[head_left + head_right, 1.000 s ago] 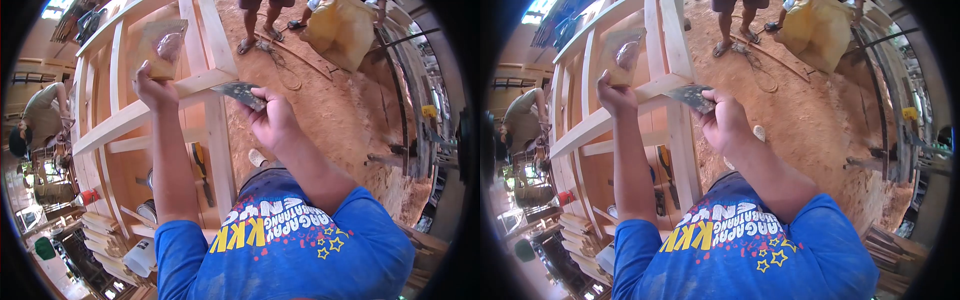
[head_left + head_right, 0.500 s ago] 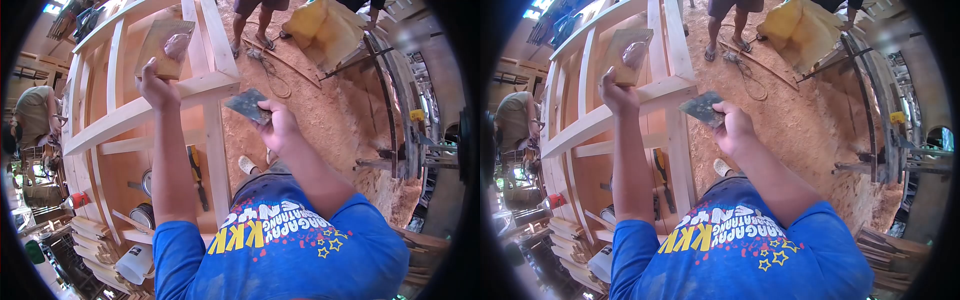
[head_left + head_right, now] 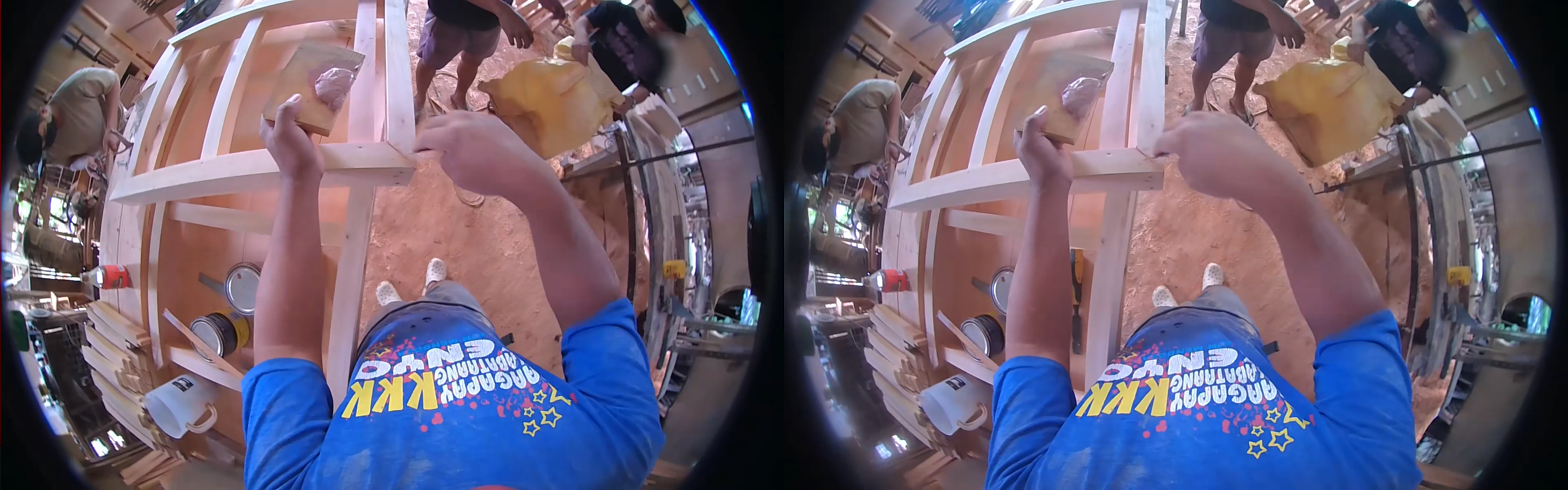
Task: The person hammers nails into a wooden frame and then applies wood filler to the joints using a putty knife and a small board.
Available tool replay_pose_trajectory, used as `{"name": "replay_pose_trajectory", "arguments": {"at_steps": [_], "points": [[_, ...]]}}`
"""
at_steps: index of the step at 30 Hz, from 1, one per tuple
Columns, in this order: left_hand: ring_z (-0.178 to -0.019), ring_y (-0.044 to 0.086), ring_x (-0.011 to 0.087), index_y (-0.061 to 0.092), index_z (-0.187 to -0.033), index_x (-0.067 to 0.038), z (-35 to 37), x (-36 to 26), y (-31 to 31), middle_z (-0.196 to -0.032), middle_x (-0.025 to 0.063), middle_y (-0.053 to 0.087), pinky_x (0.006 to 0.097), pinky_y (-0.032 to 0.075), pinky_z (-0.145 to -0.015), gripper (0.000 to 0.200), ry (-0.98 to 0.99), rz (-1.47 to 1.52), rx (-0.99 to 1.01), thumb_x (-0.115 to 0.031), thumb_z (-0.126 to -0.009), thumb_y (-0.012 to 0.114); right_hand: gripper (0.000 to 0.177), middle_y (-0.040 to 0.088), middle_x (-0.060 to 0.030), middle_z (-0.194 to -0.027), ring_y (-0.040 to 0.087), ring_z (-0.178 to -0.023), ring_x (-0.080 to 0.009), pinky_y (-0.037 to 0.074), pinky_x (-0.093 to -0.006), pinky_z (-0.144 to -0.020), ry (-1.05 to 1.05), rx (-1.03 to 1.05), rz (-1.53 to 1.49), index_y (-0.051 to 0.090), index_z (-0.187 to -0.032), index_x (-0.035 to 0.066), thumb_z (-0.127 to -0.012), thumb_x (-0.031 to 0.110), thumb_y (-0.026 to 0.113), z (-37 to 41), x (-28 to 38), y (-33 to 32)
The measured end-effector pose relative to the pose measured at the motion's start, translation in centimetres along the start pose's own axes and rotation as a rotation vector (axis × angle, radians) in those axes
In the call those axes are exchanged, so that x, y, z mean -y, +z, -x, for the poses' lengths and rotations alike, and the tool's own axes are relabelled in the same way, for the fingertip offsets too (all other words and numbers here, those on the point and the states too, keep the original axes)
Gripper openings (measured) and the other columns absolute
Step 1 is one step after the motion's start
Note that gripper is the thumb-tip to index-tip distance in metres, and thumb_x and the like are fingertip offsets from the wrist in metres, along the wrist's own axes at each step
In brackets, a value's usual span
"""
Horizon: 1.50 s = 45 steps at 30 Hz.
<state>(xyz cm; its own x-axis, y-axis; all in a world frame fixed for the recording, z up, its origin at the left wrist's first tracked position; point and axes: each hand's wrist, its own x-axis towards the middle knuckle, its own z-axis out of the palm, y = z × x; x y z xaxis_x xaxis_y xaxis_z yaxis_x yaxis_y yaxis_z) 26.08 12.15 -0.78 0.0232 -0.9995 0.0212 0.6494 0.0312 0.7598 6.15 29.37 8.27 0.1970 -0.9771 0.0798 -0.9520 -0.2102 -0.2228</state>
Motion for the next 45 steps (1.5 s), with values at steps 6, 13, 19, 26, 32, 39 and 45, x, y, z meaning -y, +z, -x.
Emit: {"name": "replay_pose_trajectory", "arguments": {"at_steps": [6,13,19,26,32,39,45], "points": [[-0.106,0.061,0.0197,0.057,-0.119,0.0,-0.1,-0.1,-0.1,-0.114,0.0085,0.06,0.0353,0.051,-0.09,0.035,0.012,-0.036,0.024,-0.011,-0.088,0.07,0.048,0.074,-0.0088,-0.111,0.069,-0.109,-0.0294,0.054,-0.0412,-0.098,0.039,0.348,0.102,0.08,-0.113,0.017,-0.076,-0.004,0.058,-7.6,-0.1,-1.1],[-0.103,0.061,0.0179,0.057,-0.118,0.0,0.3,-0.3,0.1,-0.112,0.0075,0.059,0.0329,0.05,-0.091,0.034,0.004,-0.007,-0.012,-0.01,-0.088,0.07,0.045,0.076,-0.0108,-0.108,0.071,-0.103,-0.031,0.057,-0.0429,-0.089,-0.01,0.491,0.146,0.082,-0.106,0.017,-0.072,-0.004,0.061,-5.0,1.3,-1.6],[-0.103,0.061,0.0183,0.058,-0.119,0.0,0.6,-0.5,0.4,-0.111,0.0073,0.061,0.0333,0.048,-0.093,0.034,0.01,-0.012,-0.015,-0.01,-0.088,0.07,0.037,0.076,-0.0145,-0.1,0.073,-0.096,-0.0334,0.057,-0.0436,-0.085,0.038,0.697,-0.01,0.08,-0.107,0.013,-0.076,-0.001,0.064,1.8,-2.2,4.1],[-0.097,0.062,0.0158,0.063,-0.115,0.003,0.7,0.3,0.4,-0.106,0.007,0.064,0.0314,0.048,-0.093,0.028,0.066,0.015,-0.105,-0.012,-0.091,0.066,0.038,0.072,-0.01,-0.102,0.069,-0.096,-0.0194,0.056,-0.0328,-0.086,0.479,0.345,-0.669,0.072,-0.11,0.003,-0.076,-0.008,0.06,9.7,-15.5,7.4],[-0.101,0.064,0.016,0.063,-0.115,0.001,0.4,1.6,-0.5,-0.11,0.0064,0.065,0.0332,0.05,-0.095,0.025,0.156,0.194,-0.296,-0.01,-0.093,0.065,0.042,0.072,-0.0049,-0.106,0.068,-0.098,-0.0153,0.056,-0.0305,-0.086,0.754,0.566,-0.947,0.067,-0.12,0.005,-0.081,-0.009,0.064,5.6,-26.3,14.2],[-0.115,0.065,0.0202,0.061,-0.124,0.003,0.4,1.7,1.7,-0.122,0.0116,0.067,0.0401,0.05,-0.102,0.035,0.332,0.044,-0.516,-0.018,-0.097,0.06,0.039,0.073,-0.0057,-0.108,0.068,-0.102,-0.016,0.055,-0.0317,-0.09,0.406,1.004,-0.863,0.068,-0.12,0.002,-0.083,-0.011,0.065,-7.1,-35.8,19.9],[-0.121,0.063,0.0281,0.056,-0.135,0.003,-0.3,2.3,2.1,-0.131,0.0147,0.064,0.0462,0.05,-0.102,0.047,0.413,-0.034,-0.582,-0.025,-0.097,0.057,0.035,0.073,-0.0084,-0.106,0.068,-0.096,-0.016,0.058,-0.0335,-0.081,0.49,1.018,-0.654,0.069,-0.119,-0.002,-0.085,-0.005,0.073,-17.6,-33.5,17.8]]}}
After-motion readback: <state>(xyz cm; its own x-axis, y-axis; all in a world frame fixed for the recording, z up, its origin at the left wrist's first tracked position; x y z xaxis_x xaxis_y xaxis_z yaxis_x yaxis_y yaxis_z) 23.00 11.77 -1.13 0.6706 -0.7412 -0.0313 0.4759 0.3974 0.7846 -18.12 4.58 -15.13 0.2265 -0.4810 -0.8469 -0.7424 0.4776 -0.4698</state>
